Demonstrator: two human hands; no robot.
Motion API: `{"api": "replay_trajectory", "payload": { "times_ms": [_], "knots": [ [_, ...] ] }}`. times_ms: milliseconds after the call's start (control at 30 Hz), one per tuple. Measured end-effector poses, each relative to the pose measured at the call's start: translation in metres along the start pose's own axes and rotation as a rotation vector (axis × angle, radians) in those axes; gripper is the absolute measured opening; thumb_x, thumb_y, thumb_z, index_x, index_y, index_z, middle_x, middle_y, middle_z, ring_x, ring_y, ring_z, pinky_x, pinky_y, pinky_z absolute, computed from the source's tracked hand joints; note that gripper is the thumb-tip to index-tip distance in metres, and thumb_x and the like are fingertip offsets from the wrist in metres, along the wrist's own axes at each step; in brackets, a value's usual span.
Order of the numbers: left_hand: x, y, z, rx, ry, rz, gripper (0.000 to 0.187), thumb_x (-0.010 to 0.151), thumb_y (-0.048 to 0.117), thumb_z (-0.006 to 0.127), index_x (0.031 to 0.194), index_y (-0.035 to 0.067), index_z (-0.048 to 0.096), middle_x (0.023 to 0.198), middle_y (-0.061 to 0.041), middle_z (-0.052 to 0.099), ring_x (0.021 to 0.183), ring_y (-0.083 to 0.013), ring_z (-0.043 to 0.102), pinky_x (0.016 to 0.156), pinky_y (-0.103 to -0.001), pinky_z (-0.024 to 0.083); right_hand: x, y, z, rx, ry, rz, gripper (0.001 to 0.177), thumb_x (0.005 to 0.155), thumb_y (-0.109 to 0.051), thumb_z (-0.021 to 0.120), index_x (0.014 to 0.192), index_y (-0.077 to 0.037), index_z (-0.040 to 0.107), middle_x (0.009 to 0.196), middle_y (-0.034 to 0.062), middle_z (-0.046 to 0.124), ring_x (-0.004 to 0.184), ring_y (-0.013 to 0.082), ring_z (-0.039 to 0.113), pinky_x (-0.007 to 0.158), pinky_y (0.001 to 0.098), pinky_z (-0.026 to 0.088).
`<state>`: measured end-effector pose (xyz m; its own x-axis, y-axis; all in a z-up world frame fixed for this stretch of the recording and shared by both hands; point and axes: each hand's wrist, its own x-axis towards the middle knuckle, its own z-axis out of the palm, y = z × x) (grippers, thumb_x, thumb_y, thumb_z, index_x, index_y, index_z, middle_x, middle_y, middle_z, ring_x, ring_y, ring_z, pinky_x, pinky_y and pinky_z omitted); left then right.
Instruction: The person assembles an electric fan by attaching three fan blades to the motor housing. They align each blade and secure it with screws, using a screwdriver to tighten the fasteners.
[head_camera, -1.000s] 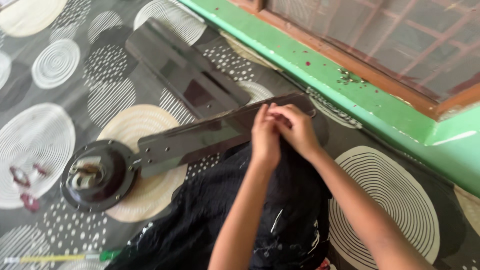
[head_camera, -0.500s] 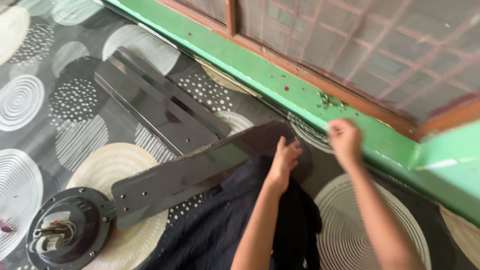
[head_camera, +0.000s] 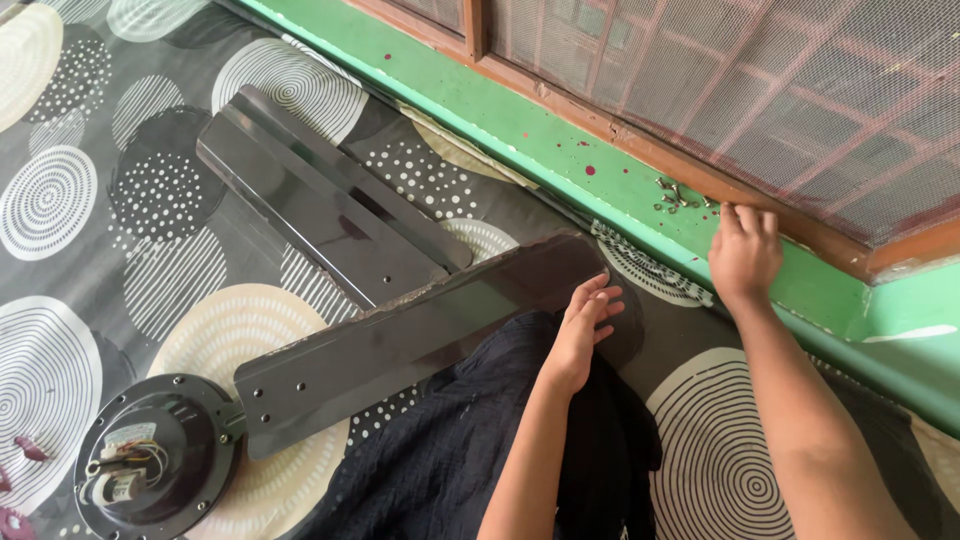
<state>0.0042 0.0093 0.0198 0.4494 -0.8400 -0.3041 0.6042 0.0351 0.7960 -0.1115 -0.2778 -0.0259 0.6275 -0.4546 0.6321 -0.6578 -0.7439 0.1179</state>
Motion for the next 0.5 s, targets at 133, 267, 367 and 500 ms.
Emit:
{"api": "replay_trajectory", "payload": {
  "times_ms": [133, 267, 367, 500],
  "knots": [
    [-0.007, 0.005, -0.001, -0.006, 0.011, 0.005, 0.055, 0.102, 0.036, 0.044, 0.152, 0.014, 0.04, 0.147, -0.007, 0.055, 0.131, -0.0227, 0.052, 0.107, -0.043, 0.04, 0.024, -0.017, 0.001, 0.148, 0.01, -0.018, 0.013, 0.094, -0.02, 0.079, 0.106, -0.015, 0.077, 0.109, -0.0048, 0.07, 0.115, 0.0254, 0.059, 0.095, 0.0411, 0.05],
    [-0.014, 0.011, -0.003, -0.029, 0.007, 0.049, 0.057, 0.102, 0.035, 0.045, 0.154, 0.017, 0.035, 0.148, -0.006, 0.051, 0.132, -0.0227, 0.052, 0.107, -0.043, 0.04, 0.04, -0.025, 0.01, 0.117, -0.066, -0.017, 0.012, 0.092, -0.025, 0.08, 0.101, -0.017, 0.077, 0.109, -0.0051, 0.07, 0.112, 0.0254, 0.058, 0.09, 0.0429, 0.046],
    [-0.015, 0.01, -0.004, -0.049, 0.001, 0.074, 0.058, 0.101, 0.034, 0.047, 0.155, 0.016, 0.034, 0.149, -0.007, 0.05, 0.13, -0.0223, 0.053, 0.106, -0.043, 0.041, 0.04, -0.028, 0.018, 0.107, -0.082, -0.029, 0.008, 0.094, -0.024, 0.078, 0.098, -0.018, 0.076, 0.105, -0.0046, 0.07, 0.112, 0.0256, 0.058, 0.09, 0.0433, 0.045],
    [-0.013, 0.005, -0.004, -0.036, -0.006, 0.079, 0.058, 0.101, 0.032, 0.049, 0.155, 0.015, 0.035, 0.147, -0.008, 0.051, 0.127, -0.0212, 0.054, 0.104, -0.043, 0.041, 0.04, -0.029, 0.031, 0.074, -0.131, -0.008, 0.007, 0.095, -0.024, 0.076, 0.092, -0.017, 0.075, 0.101, -0.0014, 0.07, 0.111, 0.0242, 0.06, 0.091, 0.044, 0.046]
  ]
}}
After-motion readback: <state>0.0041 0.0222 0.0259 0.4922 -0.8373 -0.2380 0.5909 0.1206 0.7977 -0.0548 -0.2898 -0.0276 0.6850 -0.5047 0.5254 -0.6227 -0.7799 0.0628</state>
